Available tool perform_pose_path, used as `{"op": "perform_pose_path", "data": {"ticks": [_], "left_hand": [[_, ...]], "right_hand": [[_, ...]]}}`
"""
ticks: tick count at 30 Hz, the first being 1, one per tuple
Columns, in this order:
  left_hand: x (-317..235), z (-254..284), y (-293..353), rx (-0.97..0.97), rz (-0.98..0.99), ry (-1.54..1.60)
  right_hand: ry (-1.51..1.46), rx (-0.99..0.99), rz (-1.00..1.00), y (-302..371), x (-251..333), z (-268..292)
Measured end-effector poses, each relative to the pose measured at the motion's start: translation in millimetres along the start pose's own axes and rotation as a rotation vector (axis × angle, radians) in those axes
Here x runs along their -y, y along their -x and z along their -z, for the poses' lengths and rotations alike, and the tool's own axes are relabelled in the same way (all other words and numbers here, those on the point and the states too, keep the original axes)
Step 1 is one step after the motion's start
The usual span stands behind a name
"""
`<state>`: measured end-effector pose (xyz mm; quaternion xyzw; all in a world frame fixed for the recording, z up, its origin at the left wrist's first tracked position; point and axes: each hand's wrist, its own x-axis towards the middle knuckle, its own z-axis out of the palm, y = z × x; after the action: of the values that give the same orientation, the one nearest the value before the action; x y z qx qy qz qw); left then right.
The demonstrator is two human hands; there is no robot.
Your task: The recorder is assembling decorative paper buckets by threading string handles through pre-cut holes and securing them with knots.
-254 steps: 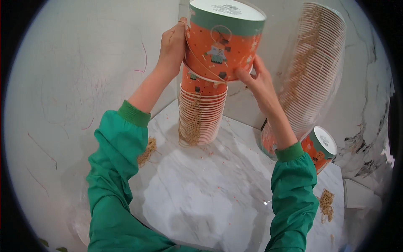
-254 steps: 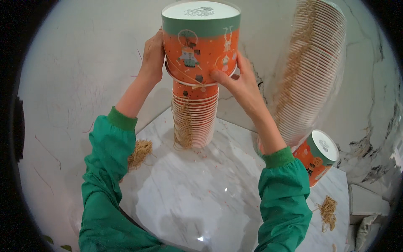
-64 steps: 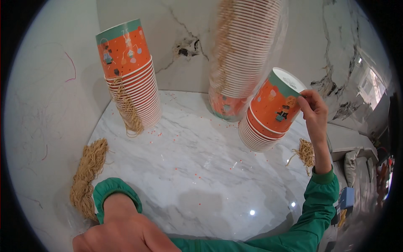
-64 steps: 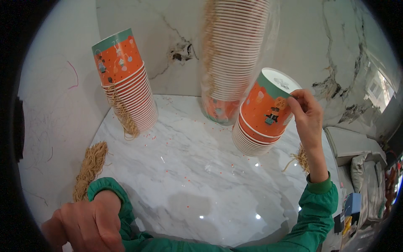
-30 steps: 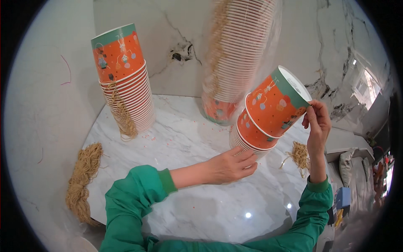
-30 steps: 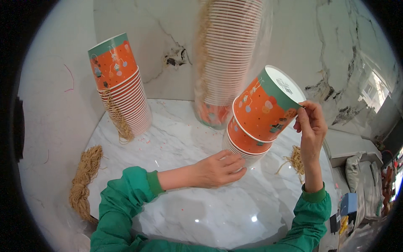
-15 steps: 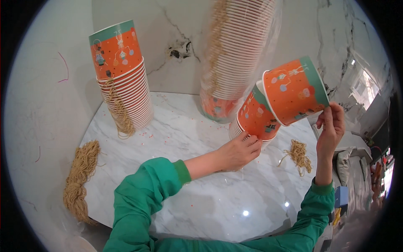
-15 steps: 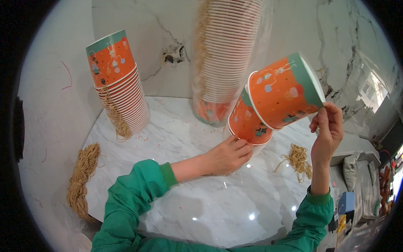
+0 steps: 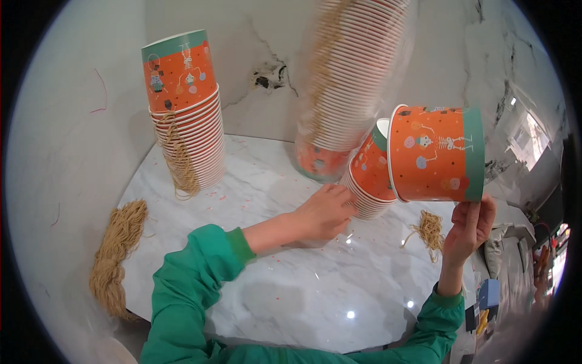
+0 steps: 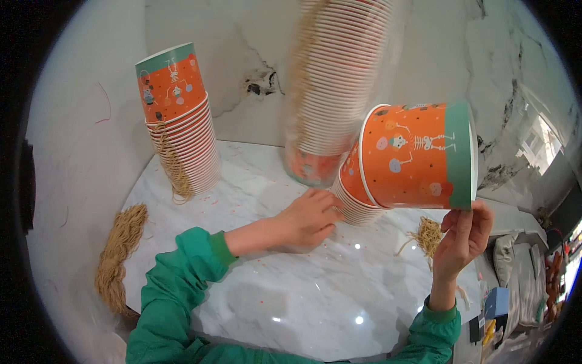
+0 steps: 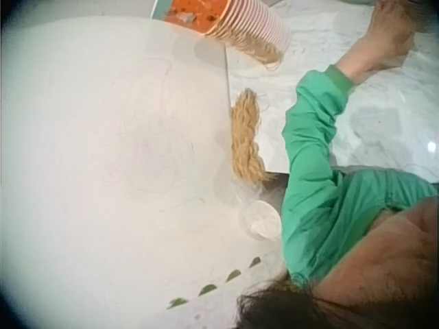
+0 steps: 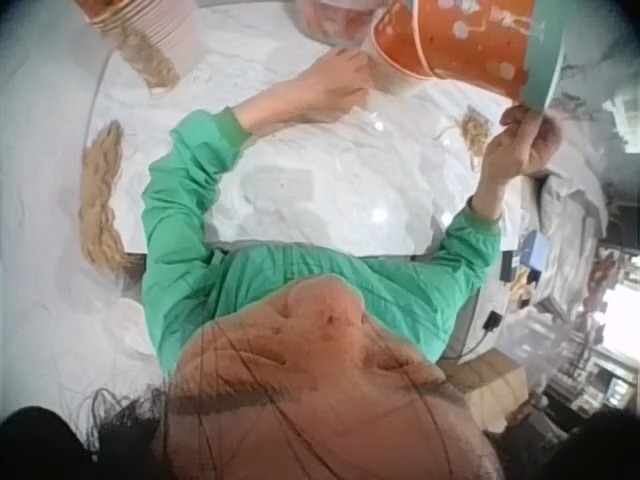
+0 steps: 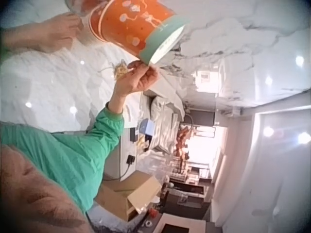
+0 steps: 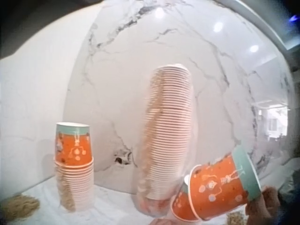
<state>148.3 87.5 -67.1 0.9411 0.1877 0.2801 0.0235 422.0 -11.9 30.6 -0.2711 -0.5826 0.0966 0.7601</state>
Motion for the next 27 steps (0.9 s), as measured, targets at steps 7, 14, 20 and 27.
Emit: {"op": "perform_pose_path", "data": {"ticks": [7, 14, 20, 27], "left_hand": [[-5.4, 69.6, 14.3, -0.315, 0.367, 1.231], [-14.8, 121.2, 27.6, -0.573, 0.576, 1.444], [-2.1, 129.1, 43.0, -0.574, 0.578, 1.32], [9.2, 119.2, 59.1, -0.503, 0.596, 1.261]], "right_hand": [[-0.007, 0.072, 0.063, 27.6, -8.0, -25.6], [-0.051, 0.322, -0.128, 54.6, -37.4, -50.6], [-0.079, 0.377, -0.312, 71.4, -79.3, -66.0], [-0.041, 0.449, -0.38, 86.0, -107.6, -80.8]]}}
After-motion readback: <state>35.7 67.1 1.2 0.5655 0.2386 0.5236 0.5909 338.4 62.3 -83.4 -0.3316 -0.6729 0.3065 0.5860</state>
